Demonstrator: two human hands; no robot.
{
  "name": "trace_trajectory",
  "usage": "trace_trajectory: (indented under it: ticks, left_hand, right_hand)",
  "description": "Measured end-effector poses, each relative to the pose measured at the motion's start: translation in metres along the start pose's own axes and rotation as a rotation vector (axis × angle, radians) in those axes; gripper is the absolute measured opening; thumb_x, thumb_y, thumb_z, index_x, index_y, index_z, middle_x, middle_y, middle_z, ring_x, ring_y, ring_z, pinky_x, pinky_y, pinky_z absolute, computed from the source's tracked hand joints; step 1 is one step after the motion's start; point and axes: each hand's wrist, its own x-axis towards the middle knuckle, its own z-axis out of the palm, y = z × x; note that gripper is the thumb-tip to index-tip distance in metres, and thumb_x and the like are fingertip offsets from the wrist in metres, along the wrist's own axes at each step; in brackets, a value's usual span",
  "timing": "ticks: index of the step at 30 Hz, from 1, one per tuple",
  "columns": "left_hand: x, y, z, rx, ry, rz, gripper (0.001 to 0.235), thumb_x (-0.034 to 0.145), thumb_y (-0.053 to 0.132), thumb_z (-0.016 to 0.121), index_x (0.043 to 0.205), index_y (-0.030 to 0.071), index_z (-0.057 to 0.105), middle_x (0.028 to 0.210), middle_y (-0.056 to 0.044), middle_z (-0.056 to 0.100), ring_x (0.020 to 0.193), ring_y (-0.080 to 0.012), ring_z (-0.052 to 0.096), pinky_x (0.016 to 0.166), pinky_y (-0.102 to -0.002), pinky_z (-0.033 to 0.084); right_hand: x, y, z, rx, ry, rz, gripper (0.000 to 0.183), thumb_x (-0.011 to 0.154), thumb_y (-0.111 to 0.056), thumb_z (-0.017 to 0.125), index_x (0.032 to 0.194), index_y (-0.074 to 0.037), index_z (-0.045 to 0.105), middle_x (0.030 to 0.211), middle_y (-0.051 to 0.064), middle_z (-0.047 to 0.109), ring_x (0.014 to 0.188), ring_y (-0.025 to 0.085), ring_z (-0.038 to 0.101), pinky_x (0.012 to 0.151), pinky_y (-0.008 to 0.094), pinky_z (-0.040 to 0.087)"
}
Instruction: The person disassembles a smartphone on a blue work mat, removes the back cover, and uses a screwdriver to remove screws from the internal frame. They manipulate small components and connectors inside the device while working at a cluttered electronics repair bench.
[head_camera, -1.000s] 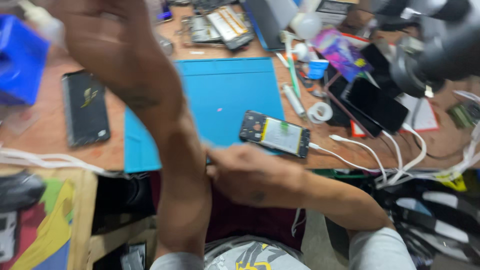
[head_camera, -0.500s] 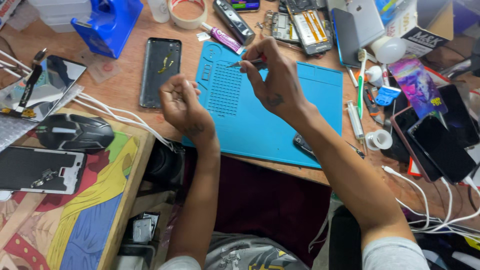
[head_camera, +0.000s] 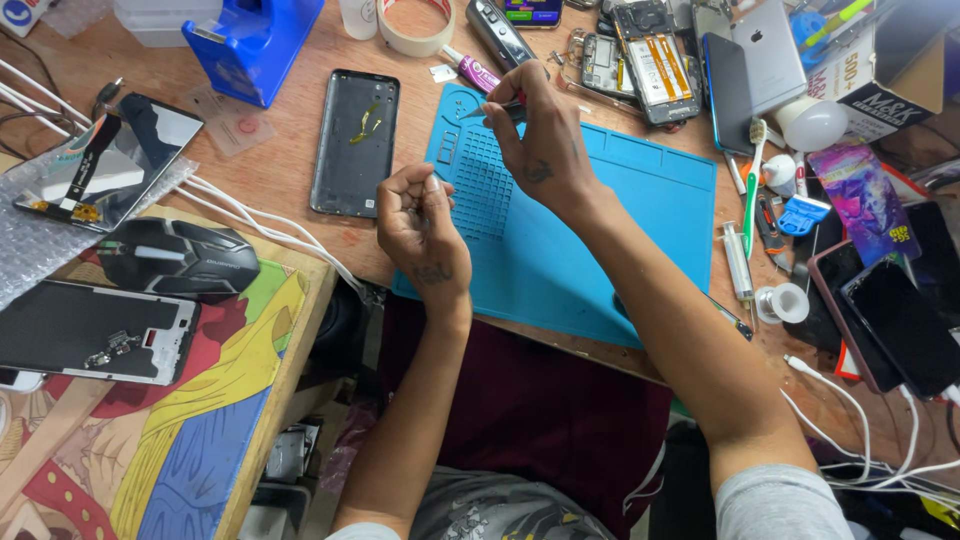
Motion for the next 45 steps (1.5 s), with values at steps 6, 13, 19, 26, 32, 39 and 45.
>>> trace_trajectory:
  ticks: [6, 13, 19, 26, 32, 39, 45]
  left_hand:
    - [0.001, 0.001, 0.001, 0.036, -0.030, -0.043, 0.014, 0.104, 0.003, 0.053, 0.113, -0.004, 0.061, 0.086, -0.007, 0.067, 0.077, -0.0090, 0.063, 0.073, -0.023, 0.055]
    - [0.001, 0.016, 0.007, 0.266, -0.216, -0.050, 0.015, 0.097, 0.005, 0.065, 0.110, -0.002, 0.068, 0.092, -0.008, 0.068, 0.081, -0.0127, 0.065, 0.076, -0.027, 0.057]
    - [-0.013, 0.028, 0.020, 0.381, -0.477, 0.099, 0.030, 0.088, 0.011, 0.080, 0.117, 0.007, 0.072, 0.110, -0.009, 0.071, 0.092, -0.0196, 0.069, 0.074, -0.031, 0.055]
    - [-0.041, 0.033, 0.033, 0.324, -0.629, 0.105, 0.025, 0.087, 0.012, 0.082, 0.110, 0.011, 0.074, 0.107, -0.005, 0.074, 0.092, -0.0187, 0.070, 0.073, -0.032, 0.056]
    - [-0.057, 0.030, 0.038, 0.234, -0.652, 0.101, 0.013, 0.089, 0.006, 0.079, 0.100, 0.010, 0.074, 0.100, -0.004, 0.075, 0.085, -0.0146, 0.071, 0.070, -0.028, 0.057]
    - [-0.064, 0.028, 0.039, 0.234, -0.674, 0.043, 0.010, 0.090, 0.006, 0.080, 0.097, 0.010, 0.074, 0.097, -0.004, 0.074, 0.077, -0.0128, 0.067, 0.068, -0.027, 0.057]
    - [-0.065, 0.025, 0.038, 0.183, -0.722, -0.010, 0.008, 0.091, 0.005, 0.077, 0.097, 0.009, 0.073, 0.098, -0.004, 0.072, 0.078, -0.0129, 0.066, 0.068, -0.027, 0.058]
  right_hand:
    - [-0.002, -0.007, -0.008, -0.013, 0.023, -0.054, 0.019, 0.105, -0.004, 0.070, 0.109, 0.001, 0.053, 0.098, 0.015, 0.073, 0.093, 0.023, 0.078, 0.081, 0.034, 0.062]
    - [-0.030, -0.035, -0.055, 0.040, 0.043, 0.024, 0.024, 0.108, -0.002, 0.069, 0.109, 0.001, 0.046, 0.106, 0.016, 0.074, 0.099, 0.020, 0.078, 0.085, 0.031, 0.064]
    - [-0.082, -0.061, -0.109, 0.198, 0.063, 0.167, 0.025, 0.109, 0.000, 0.068, 0.115, 0.001, 0.043, 0.115, 0.019, 0.070, 0.105, 0.023, 0.077, 0.089, 0.031, 0.065]
    - [-0.126, -0.075, -0.145, 0.225, 0.089, 0.244, 0.027, 0.107, -0.001, 0.069, 0.116, -0.001, 0.043, 0.115, 0.021, 0.069, 0.105, 0.024, 0.076, 0.090, 0.033, 0.068]
    - [-0.141, -0.075, -0.155, 0.279, 0.102, 0.235, 0.028, 0.107, -0.002, 0.069, 0.117, -0.001, 0.043, 0.116, 0.021, 0.068, 0.106, 0.026, 0.075, 0.091, 0.035, 0.068]
    - [-0.147, -0.073, -0.159, 0.262, 0.086, 0.251, 0.027, 0.105, -0.002, 0.068, 0.116, -0.001, 0.044, 0.114, 0.020, 0.068, 0.104, 0.026, 0.076, 0.089, 0.034, 0.068]
    - [-0.148, -0.077, -0.160, 0.242, 0.061, 0.212, 0.026, 0.108, 0.000, 0.067, 0.120, 0.001, 0.044, 0.112, 0.020, 0.067, 0.102, 0.024, 0.073, 0.092, 0.035, 0.068]
